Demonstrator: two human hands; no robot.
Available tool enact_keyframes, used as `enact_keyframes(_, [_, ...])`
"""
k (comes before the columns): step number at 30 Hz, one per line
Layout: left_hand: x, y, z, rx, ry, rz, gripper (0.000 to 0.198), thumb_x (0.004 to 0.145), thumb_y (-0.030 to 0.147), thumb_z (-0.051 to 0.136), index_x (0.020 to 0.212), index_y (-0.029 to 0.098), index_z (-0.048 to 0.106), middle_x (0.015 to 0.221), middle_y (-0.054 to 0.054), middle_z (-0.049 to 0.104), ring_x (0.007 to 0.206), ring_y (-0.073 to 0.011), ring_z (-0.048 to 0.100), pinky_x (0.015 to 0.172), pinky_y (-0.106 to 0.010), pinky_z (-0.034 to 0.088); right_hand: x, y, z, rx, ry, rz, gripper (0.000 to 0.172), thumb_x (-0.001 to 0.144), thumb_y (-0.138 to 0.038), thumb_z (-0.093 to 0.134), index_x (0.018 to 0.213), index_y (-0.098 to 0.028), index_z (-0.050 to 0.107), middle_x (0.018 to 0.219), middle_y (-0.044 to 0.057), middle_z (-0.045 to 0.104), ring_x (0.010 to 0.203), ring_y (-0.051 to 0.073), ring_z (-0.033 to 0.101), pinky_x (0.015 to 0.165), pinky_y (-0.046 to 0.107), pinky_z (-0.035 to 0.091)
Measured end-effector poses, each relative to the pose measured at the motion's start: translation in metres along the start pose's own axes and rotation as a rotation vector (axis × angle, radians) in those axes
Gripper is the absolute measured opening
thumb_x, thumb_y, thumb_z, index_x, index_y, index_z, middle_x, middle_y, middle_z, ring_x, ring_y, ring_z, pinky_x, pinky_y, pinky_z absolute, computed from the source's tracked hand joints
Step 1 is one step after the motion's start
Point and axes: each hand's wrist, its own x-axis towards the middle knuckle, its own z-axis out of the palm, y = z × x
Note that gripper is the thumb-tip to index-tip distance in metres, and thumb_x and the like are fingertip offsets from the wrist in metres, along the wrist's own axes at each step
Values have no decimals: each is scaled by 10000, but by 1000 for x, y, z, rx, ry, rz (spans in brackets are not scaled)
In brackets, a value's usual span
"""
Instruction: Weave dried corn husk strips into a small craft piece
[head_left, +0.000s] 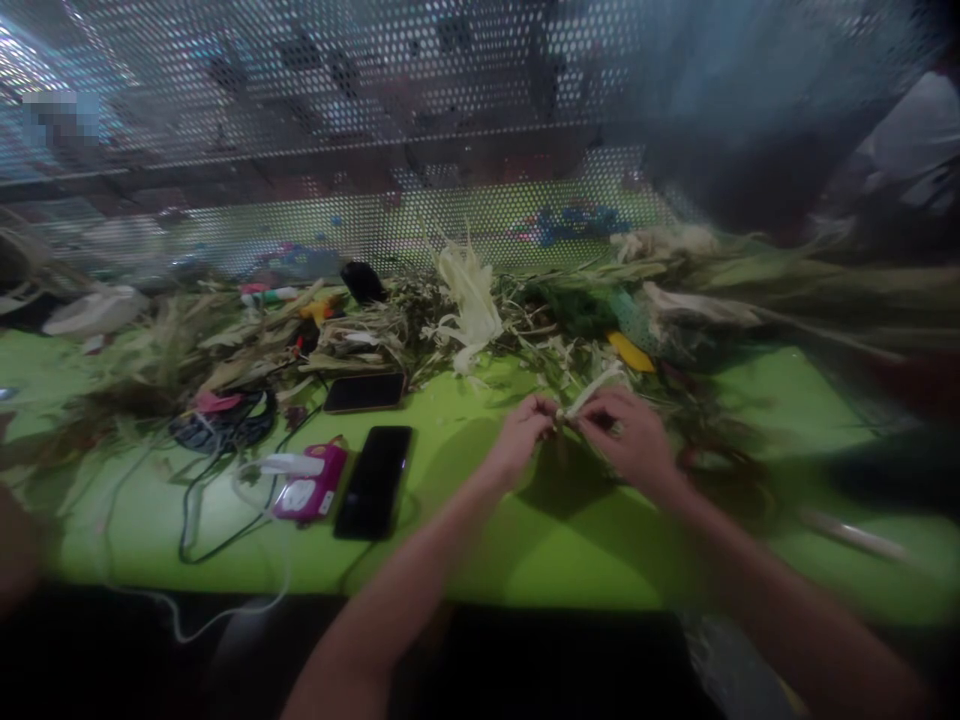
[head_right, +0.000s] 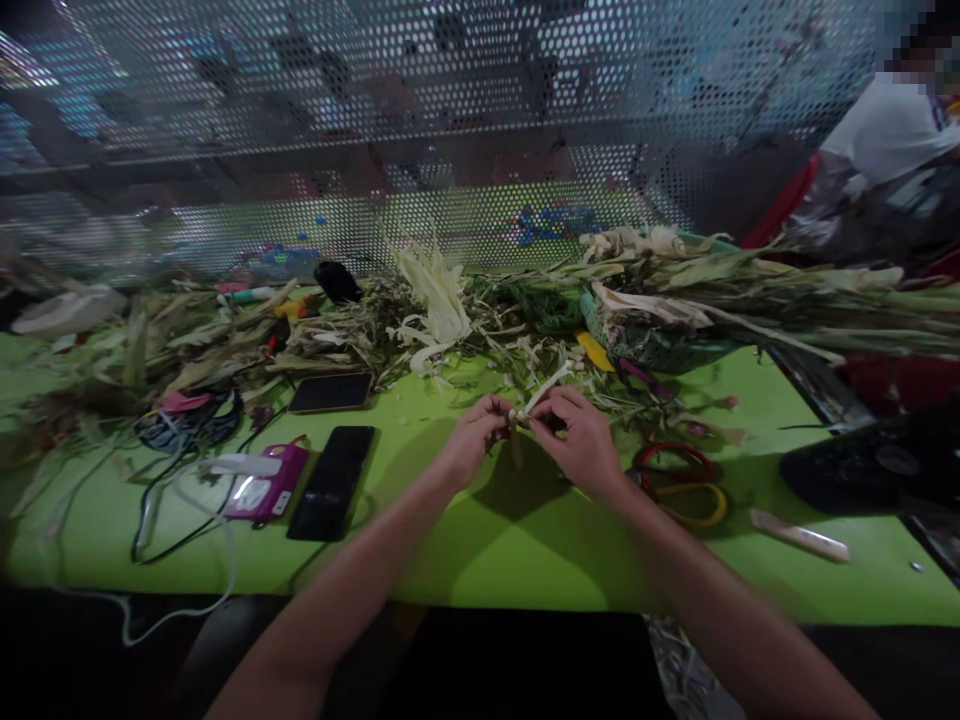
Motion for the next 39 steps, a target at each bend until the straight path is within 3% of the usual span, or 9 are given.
enact_keyframes(17, [-1,3,2,-34,-42,23,165,704,113,651,818,160,540,765,21,550,704,-92,485,685,-237,366,-1,-1,1,-61,-3,19,51,858,-203,618,823,-201,654,861,47,621,710,156,584,594,272,481])
enact_keyframes(26, [3,-2,0,38,-67,88,143,751,145,661,891,163,647,875,-19,637,843,-120,555,822,-263,404,-3,1,0,-21,17,-7,70,886,-241,627,907,-223,691,855,40,673,755,173,614,659,291,500])
enact_keyframes(39, [0,-3,0,163,-62,192,125,760,194,676,857,166,602,838,0,609,810,-121,536,781,-247,391,-2,0,1,-54,13,54,105,887,-234,593,897,-216,695,817,44,674,734,185,614,656,308,503])
